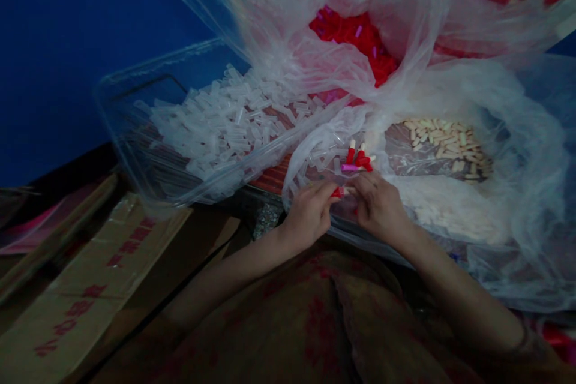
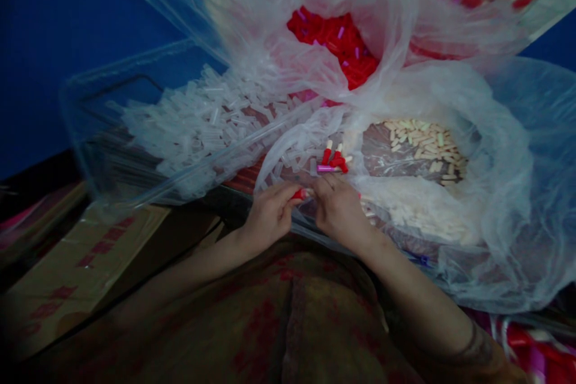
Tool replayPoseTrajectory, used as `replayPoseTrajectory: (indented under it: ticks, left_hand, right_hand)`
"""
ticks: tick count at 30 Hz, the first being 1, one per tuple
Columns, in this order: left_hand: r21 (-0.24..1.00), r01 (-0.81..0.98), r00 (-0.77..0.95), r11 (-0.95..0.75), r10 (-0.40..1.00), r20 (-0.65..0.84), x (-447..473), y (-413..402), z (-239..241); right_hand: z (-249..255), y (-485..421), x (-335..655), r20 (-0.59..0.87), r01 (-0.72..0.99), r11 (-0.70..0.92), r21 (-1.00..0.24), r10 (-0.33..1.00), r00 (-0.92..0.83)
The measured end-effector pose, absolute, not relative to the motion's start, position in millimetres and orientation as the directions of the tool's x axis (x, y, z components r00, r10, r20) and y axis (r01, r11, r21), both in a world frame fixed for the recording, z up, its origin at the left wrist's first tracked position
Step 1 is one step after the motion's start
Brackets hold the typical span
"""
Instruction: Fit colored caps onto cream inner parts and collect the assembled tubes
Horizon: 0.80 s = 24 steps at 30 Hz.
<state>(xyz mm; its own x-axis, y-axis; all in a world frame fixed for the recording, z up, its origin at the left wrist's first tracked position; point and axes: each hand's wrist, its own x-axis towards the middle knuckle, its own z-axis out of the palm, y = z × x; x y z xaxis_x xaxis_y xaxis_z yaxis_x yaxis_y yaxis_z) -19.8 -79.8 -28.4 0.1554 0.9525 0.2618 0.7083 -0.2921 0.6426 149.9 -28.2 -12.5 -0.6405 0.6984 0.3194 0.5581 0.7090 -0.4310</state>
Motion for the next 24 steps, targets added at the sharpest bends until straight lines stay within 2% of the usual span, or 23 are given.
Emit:
replayPoseTrajectory:
  ticks: [3, 7, 10, 12, 14, 16, 17, 19, 21, 24]
  left_hand:
    - [0.478, 0.806, 0.209, -0.348, 0.924, 0.319, -15, -81, -33]
    - [0.328, 0.859, 0.308, -0.392, 0.909, 0.281, -9, -83, -40]
    - [0.304, 0.86, 0.349, -0.409, 0.908, 0.233, -2, -81, -48]
    - [0.341, 0.861, 0.336, -0.377, 0.925, 0.175, 6, -76, -54]
    - [0.371, 0.869, 0.317, -0.329, 0.944, 0.094, 15, -71, -60]
    - [0.362, 0.886, 0.302, -0.289, 0.953, 0.021, 25, -67, -65]
    - [0.348, 0.896, 0.296, -0.275, 0.955, -0.005, 29, -66, -67]
    - [0.323, 0.913, 0.274, -0.248, 0.961, -0.039, 35, -65, -70]
    - [0.326, 0.919, 0.25, -0.221, 0.967, -0.05, 36, -66, -71]
    - [0.383, 0.898, 0.248, -0.218, 0.968, -0.028, 30, -70, -72]
  right_hand:
    - [-16, -29, 149, 0.139, 0.628, 0.558, -0.542, 0.797, -0.588]
    - [-28, -30, 158, -0.104, 0.646, 0.312, -0.697, 0.847, -0.522]
    - [-33, -28, 172, -0.143, 0.648, 0.298, -0.701, 0.831, -0.538]
    - [-34, -23, 182, -0.063, 0.695, 0.375, -0.614, 0.854, -0.516]
    - [-33, -14, 188, 0.092, 0.762, 0.447, -0.469, 0.882, -0.461]
    - [-35, -1, 189, 0.217, 0.805, 0.487, -0.338, 0.873, -0.436]
    - [-36, 5, 187, 0.235, 0.812, 0.504, -0.294, 0.862, -0.449]
    - [-40, 16, 179, 0.173, 0.809, 0.541, -0.231, 0.841, -0.513]
    - [-44, 22, 168, 0.048, 0.808, 0.569, -0.154, 0.821, -0.569]
    - [-50, 27, 153, -0.101, 0.827, 0.563, 0.0, 0.822, -0.56]
